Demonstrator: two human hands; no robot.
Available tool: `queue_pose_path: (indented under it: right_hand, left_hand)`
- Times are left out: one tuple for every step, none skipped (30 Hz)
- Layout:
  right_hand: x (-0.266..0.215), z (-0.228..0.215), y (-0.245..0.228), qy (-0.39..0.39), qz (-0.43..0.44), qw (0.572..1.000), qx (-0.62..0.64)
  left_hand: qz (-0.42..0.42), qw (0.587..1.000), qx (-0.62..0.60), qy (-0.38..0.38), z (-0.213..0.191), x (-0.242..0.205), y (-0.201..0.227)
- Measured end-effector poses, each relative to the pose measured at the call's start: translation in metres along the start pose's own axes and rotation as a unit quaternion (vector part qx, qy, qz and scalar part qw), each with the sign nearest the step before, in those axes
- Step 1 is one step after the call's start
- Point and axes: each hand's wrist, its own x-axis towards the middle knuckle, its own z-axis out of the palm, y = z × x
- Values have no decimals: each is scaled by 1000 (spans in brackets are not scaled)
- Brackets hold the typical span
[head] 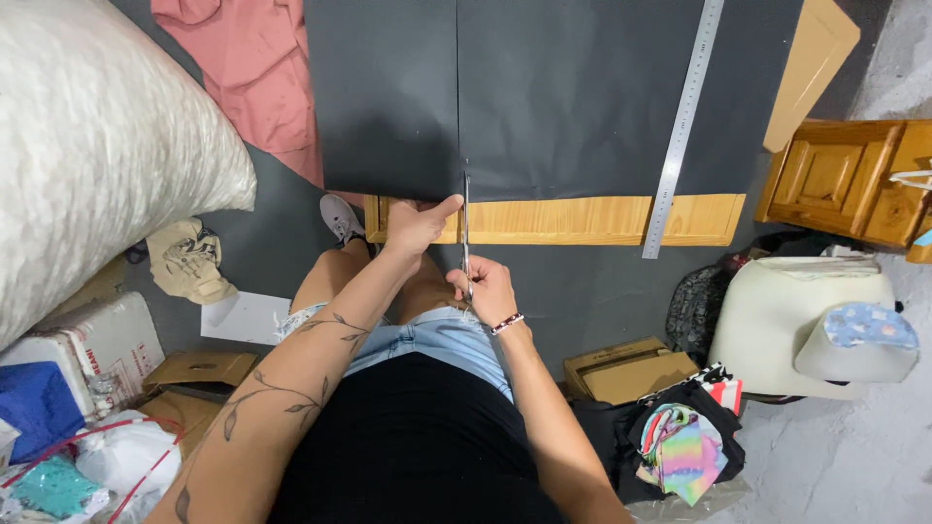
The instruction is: The person measures a large piece of black fabric on a wooden table using a metal ruler and a yellow pencil. They then use scissors to cut the fabric along the marked lines, separating a section of the material.
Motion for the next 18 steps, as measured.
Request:
queue_pose_path:
  right_hand:
    - [1, 1, 2, 3, -2, 1000, 5]
    - [2, 1, 5, 6, -5, 1000, 9]
    - [3, 3, 7, 6, -5, 1000, 9]
    - [3, 4, 9, 11, -1, 1000, 10]
    - [4, 5, 12, 17, 2, 1000, 11]
    - [4, 6, 14, 17, 3, 1000, 10]
    - [4, 7, 16, 20, 4, 1000, 13]
    - [6, 8, 17, 23, 5, 1000, 15]
    - [6, 8, 16, 23, 5, 1000, 15]
    - [6, 9, 16, 21, 4, 1000, 17]
    - [6, 10, 15, 19, 2, 1000, 19]
    - [3, 8, 10, 19, 2, 1000, 19]
    - [1, 7, 5, 14, -2, 1000, 15]
    - [-1, 5, -1, 9, -7, 1000, 11]
    - [4, 3, -1, 9, -8, 1000, 10]
    - [7, 2, -1, 9, -11, 1000, 6]
    - [10, 0, 0, 8, -15, 1000, 2]
    - [10, 0, -1, 7, -14, 1000, 2]
  left_hand:
    - [5, 1000, -3, 1, 0, 2, -3]
    - [9, 1000, -7, 2, -1, 4, -6]
    - [9, 1000, -7, 2, -2, -1, -2]
    - [6, 1000, -2, 2, -2, -5, 1]
    - [3, 1000, 4, 2, -3, -10, 4]
    - [2, 1000, 3, 2, -2, -15, 10]
    - [-2, 1000, -9, -2, -2, -19, 15]
    - [-5, 1000, -21, -6, -1, -24, 21]
    - [-5, 1000, -21, -6, -3, -19, 17]
    - [-8, 1000, -20, -6, -4, -15, 12]
    - [-11, 1000, -20, -6, -5, -11, 8]
    - [-12, 1000, -20, -7, -5, -7, 2]
    - [-8, 1000, -28, -9, -5, -2, -3]
    - [-4, 999, -37, -11, -5, 3, -8]
    - [-4, 999, -37, -12, -4, -4, 1]
    - [-5, 999, -35, -12, -3, -11, 10]
    - [-6, 999, -33, -11, -3, -18, 18]
    - [-7, 999, -34, -10, -4, -14, 12]
